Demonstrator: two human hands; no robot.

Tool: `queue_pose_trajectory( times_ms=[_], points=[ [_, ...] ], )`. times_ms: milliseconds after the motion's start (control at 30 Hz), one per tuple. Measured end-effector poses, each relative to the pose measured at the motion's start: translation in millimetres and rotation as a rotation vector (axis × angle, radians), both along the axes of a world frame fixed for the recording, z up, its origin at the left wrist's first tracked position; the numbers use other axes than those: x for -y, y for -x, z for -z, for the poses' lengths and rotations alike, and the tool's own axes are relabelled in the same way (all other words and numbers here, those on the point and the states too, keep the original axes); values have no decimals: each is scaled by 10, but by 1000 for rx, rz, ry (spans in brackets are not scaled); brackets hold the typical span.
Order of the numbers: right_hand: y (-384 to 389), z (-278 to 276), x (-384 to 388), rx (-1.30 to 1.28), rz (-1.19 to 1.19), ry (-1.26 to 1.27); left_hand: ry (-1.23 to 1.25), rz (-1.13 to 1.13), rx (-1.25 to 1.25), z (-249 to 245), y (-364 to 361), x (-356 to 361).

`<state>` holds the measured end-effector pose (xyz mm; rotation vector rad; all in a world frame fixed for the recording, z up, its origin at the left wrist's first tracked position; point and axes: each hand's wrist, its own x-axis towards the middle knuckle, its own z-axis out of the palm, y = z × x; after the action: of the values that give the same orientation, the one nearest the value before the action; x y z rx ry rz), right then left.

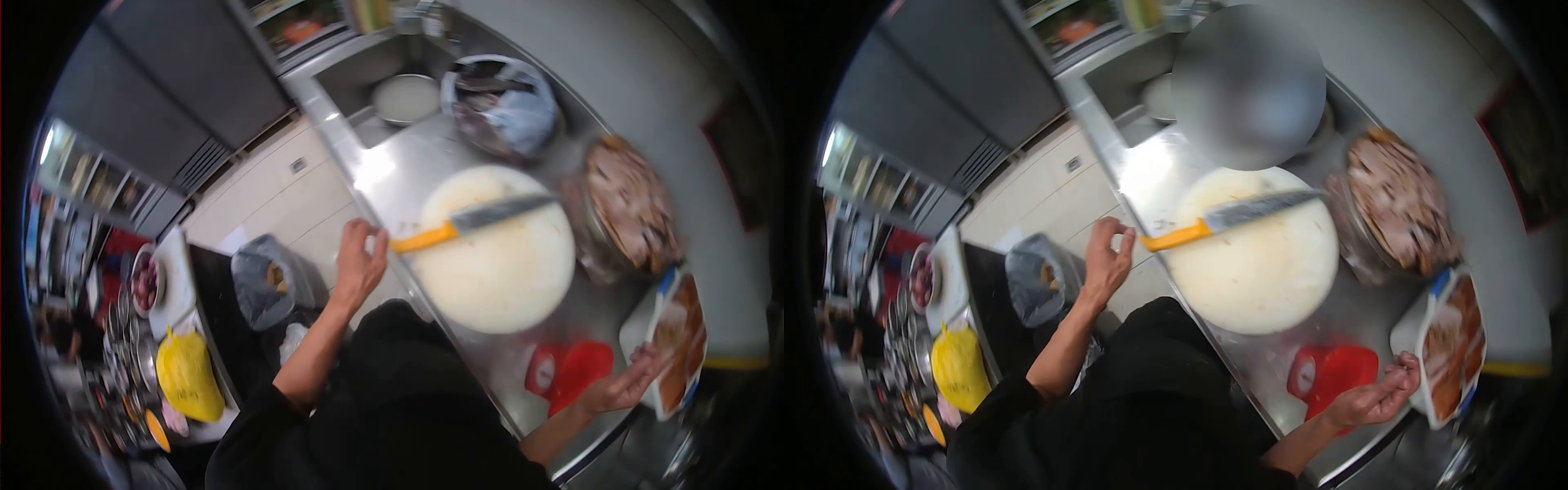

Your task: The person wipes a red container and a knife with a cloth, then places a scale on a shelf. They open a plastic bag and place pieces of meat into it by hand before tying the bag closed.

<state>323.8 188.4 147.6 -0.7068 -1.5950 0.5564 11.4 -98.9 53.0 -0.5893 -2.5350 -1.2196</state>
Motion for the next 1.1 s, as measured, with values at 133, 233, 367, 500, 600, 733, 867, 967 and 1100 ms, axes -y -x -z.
queue_pose_trajectory(
  times_ms=[133, 233, 367, 500, 600, 733, 867, 967, 1100],
  points=[
    [858, 232, 506, 84, -406, 81, -123, -173, -72, -231, 141, 610],
    [1405, 399, 952, 266, -747, 141, -176, -359, -155, -569, 203, 1304],
    [2025, 455, 1649, 461, -1013, 261, -127, -647, -217, -736, 97, 2418],
    [2578, 419, 2213, 614, -1216, 170, -63, -942, -217, -555, -204, 3393],
    [2934, 448, 2619, 645, -1351, 152, -43, -1112, -83, -432, -399, 3973],
    [3211, 381, 3202, 753, -1455, 51, 204, -1208, 102, -373, -521, 4636],
    [3338, 488, 3565, 853, -1483, -10, 98, -1201, 251, -388, -471, 5035],
    [3405, 545, 3775, 959, -1520, 6, 48, -1192, 314, -378, -448, 5138],
    [3551, 539, 4049, 1056, -1603, -50, 28, -1226, 231, -291, -537, 5279]
  ],
)
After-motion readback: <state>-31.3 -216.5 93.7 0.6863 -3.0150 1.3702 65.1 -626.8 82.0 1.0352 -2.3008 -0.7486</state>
